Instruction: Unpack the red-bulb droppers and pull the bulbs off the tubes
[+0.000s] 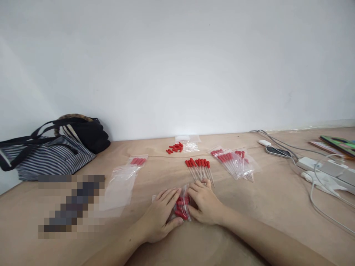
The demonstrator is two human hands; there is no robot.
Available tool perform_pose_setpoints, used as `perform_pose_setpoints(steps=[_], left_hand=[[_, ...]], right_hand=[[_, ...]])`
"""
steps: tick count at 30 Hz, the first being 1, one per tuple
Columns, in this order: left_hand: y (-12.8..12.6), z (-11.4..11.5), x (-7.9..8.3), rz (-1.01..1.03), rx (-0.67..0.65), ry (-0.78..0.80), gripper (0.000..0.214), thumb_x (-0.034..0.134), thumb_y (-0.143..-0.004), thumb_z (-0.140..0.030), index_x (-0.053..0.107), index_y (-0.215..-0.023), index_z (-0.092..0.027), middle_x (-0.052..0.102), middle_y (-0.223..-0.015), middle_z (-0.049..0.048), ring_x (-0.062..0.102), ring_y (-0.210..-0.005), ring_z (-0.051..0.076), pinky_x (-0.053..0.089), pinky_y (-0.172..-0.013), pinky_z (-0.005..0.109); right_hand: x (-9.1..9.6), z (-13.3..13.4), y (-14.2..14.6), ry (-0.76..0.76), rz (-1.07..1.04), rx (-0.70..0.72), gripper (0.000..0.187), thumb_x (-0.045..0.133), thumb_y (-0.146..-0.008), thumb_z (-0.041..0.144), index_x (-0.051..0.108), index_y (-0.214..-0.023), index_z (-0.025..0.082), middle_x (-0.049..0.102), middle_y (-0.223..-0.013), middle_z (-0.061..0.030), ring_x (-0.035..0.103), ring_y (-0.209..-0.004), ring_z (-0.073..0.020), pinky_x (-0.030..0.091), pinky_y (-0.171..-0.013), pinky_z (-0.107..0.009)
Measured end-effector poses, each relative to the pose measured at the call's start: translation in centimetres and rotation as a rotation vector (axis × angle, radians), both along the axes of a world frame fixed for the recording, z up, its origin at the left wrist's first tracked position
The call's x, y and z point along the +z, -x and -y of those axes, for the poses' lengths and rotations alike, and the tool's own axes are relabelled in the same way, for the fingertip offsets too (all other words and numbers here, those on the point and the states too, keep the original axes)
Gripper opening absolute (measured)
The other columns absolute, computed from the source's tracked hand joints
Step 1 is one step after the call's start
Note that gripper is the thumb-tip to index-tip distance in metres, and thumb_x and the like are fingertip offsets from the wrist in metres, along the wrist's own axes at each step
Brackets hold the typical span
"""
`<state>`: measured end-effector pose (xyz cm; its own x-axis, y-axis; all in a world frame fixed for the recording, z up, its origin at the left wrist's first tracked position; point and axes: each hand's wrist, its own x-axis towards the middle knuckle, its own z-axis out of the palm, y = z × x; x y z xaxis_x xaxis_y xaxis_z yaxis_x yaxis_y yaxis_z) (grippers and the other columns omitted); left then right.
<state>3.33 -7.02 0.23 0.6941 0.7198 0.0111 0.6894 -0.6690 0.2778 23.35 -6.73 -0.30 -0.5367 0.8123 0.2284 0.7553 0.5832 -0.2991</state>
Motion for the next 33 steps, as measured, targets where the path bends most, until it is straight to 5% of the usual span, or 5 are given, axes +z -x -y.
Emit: perform_pose_setpoints(steps=[7,11,14,23,33], left_hand=[[0.0,0.0,0.3,-0.033,-0.006,0.04,0.07,0.043,-0.082,-0.052,0.024,-0.136,-0.012,0.033,-0.138,0.0155,0.029,-0.126,0.031,0.028,-0.101,0.05],[0.1,0.0,0.1,-0.002,-0.007,0.019,0.067,0.043,-0.082,-0.05,0.024,-0.136,-0.014,0.034,-0.138,0.0145,0.03,-0.126,0.03,0.028,-0.102,0.049],[0.1,0.0,0.0,0.013,-0.006,0.008,0.065,0.042,-0.083,-0.05,0.025,-0.136,-0.016,0.035,-0.137,0.0132,0.031,-0.125,0.029,0.029,-0.101,0.049],[-0.1,0.2,0.7,-0.02,0.005,0.041,0.064,0.042,-0.083,-0.047,0.024,-0.137,-0.016,0.034,-0.138,0.0133,0.031,-0.125,0.029,0.03,-0.1,0.048],[0.1,0.0,0.2,-0.05,0.026,0.041,0.068,0.041,-0.083,-0.05,0.023,-0.136,-0.013,0.032,-0.139,0.0146,0.028,-0.127,0.029,0.027,-0.103,0.047]], right_hand=[[0.1,0.1,-0.1,0.066,-0.14,-0.031,0.011,0.052,-0.065,0.024,0.048,-0.074,0.017,0.055,-0.073,0.0011,0.045,-0.076,-0.0148,0.022,-0.082,-0.036],[0.4,0.2,-0.4,-0.011,-0.072,0.023,0.016,0.053,-0.07,0.031,0.054,-0.081,0.019,0.059,-0.081,-0.0022,0.045,-0.084,-0.0191,0.019,-0.084,-0.04],[0.5,0.2,-0.5,0.068,-0.069,0.033,0.016,0.051,-0.074,0.032,0.057,-0.086,0.022,0.059,-0.086,-0.0015,0.045,-0.086,-0.0185,0.02,-0.082,-0.039],[-0.4,0.9,-0.1,0.051,0.005,-0.02,0.013,0.037,-0.08,0.02,0.047,-0.086,0.015,0.052,-0.091,-0.0078,0.044,-0.086,-0.019,0.028,-0.08,-0.038],[0.7,0.0,-2.6,0.177,-0.139,0.181,0.019,0.038,-0.083,0.017,0.053,-0.094,0.018,0.056,-0.092,-0.0057,0.052,-0.082,-0.0146,0.039,-0.074,-0.025]])
